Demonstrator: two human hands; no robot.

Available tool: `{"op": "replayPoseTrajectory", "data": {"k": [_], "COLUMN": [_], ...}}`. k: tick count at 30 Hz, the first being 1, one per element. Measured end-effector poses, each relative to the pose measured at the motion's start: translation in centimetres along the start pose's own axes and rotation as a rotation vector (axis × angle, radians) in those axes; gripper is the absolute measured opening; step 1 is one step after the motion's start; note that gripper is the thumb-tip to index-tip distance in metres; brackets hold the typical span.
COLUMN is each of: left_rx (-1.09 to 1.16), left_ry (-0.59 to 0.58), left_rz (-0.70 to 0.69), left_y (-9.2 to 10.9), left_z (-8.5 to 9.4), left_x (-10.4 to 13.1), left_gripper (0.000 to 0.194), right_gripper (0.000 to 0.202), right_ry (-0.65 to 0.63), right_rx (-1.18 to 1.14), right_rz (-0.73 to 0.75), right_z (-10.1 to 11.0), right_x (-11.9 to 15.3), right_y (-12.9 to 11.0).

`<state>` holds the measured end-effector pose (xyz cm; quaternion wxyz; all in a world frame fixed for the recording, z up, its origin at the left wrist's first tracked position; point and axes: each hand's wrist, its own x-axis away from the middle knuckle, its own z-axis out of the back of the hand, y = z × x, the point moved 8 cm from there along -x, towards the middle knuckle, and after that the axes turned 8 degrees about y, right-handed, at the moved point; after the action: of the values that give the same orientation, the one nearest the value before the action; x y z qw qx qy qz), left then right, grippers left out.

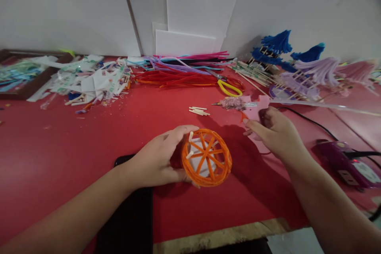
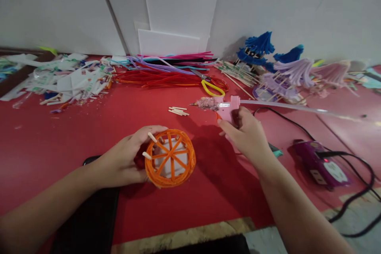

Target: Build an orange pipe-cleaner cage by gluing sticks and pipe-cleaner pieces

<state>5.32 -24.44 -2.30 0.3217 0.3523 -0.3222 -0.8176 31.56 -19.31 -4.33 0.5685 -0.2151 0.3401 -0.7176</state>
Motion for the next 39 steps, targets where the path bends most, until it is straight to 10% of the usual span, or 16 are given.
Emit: {"op": "replayPoseTrajectory", "data": {"k": [12, 16, 24, 39], "left_rx": [0.061, 0.071, 0.064, 0.056], "left_ry": [-0.027, -0.039, -0.04, -0.032], "left_rz": [0.078, 0.071, 0.072, 0.07], "left_y": [-0.2, -0.3, -0.4, -0.6], "left_z": [0.0, -0.1, -0.1, -0.1], "left_x": [0.0, 0.0, 0.0, 0.5], "left_gripper": [0.073, 0.076, 0.075, 0.083], "right_gripper": [0.021, 0.024, 0.026, 0.027], "right_ry": [0.043, 0.085, -0.314, -0.394], "right_rx": [0.761, 0.652, 0.686, 0.724], "right_rz": [0.433, 0.64, 0.874, 0.87], "right_z": [0.0, -0.6, -8.3, -10.7], "right_x": [0.6, 1.1, 0.4, 0.2], "right_y": [-2.1, -6.2, -12.7, -13.6]}}
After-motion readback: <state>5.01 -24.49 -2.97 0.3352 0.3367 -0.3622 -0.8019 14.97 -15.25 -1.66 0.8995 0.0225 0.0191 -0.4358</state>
